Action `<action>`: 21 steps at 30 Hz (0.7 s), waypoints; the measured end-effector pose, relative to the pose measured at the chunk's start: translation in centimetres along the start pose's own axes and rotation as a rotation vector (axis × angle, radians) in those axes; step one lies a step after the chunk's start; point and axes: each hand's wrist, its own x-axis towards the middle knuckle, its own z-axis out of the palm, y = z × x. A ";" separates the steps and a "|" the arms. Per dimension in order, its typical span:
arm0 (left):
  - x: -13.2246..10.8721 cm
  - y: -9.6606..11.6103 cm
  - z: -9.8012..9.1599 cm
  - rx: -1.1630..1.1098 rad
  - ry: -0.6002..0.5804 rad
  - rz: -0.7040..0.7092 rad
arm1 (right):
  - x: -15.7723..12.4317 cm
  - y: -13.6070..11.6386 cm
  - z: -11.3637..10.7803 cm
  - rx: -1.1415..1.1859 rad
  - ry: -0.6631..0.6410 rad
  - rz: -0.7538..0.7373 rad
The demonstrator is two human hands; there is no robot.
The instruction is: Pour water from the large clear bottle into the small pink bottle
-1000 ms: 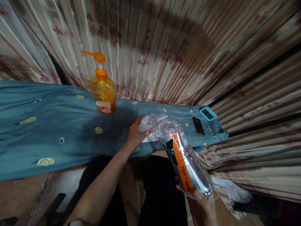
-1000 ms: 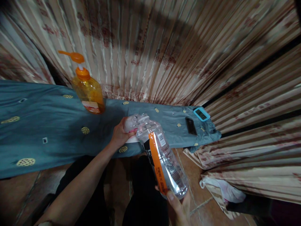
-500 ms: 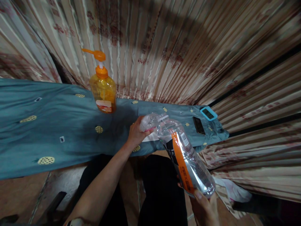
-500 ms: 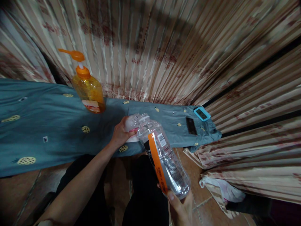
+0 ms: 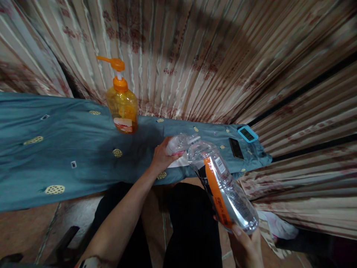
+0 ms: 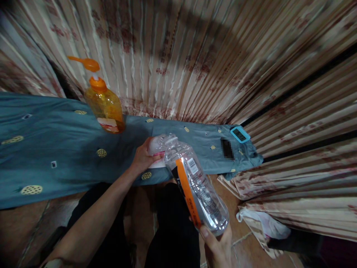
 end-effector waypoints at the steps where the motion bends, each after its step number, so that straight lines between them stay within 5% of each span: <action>1: 0.0 0.0 0.0 0.001 0.001 0.005 | 0.0 -0.1 0.0 0.004 0.009 0.025; 21: 0.1 -0.2 0.0 0.023 0.007 0.019 | 0.1 -0.4 -0.1 -0.004 0.028 0.083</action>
